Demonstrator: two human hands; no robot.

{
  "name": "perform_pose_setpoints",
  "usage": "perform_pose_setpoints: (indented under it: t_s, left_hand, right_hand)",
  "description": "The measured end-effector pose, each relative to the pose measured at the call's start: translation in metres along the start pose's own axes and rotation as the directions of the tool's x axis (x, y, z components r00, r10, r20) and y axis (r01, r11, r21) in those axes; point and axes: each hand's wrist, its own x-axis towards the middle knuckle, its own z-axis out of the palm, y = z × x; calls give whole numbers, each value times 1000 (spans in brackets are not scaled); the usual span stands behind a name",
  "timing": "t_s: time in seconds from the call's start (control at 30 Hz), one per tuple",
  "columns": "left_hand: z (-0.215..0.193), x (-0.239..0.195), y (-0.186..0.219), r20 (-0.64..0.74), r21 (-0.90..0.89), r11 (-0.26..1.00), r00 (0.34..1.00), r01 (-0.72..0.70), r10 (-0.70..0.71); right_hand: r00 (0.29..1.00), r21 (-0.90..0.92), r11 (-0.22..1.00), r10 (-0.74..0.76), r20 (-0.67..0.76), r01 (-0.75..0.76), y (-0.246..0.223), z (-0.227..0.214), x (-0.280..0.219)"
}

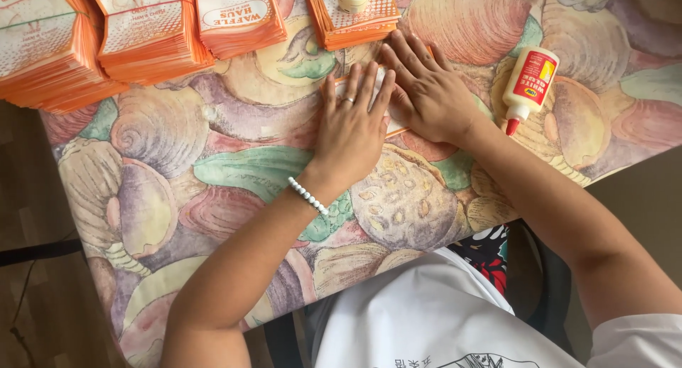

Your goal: Applying glue to paper sheets and folding them to assemble paper bags.

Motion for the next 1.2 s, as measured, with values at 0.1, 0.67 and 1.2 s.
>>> perform_pose_setpoints:
  t_s: [0.1,0.67,1.2]
  left_hand:
    - [7,-4,-4,-3,-44,999,1000,28,-28]
    - [9,-3,-2,-21,-38,999,999,37,-38]
    - [10,-4,-3,-35,-60,998,999,10,-12]
  right_hand:
    - [994,122,990,53,99,-65,-4,-14,6]
    - [965,48,999,-31,261,19,-17,-50,-6]
    - [714,201,685,675,187,-700,12,-52,35]
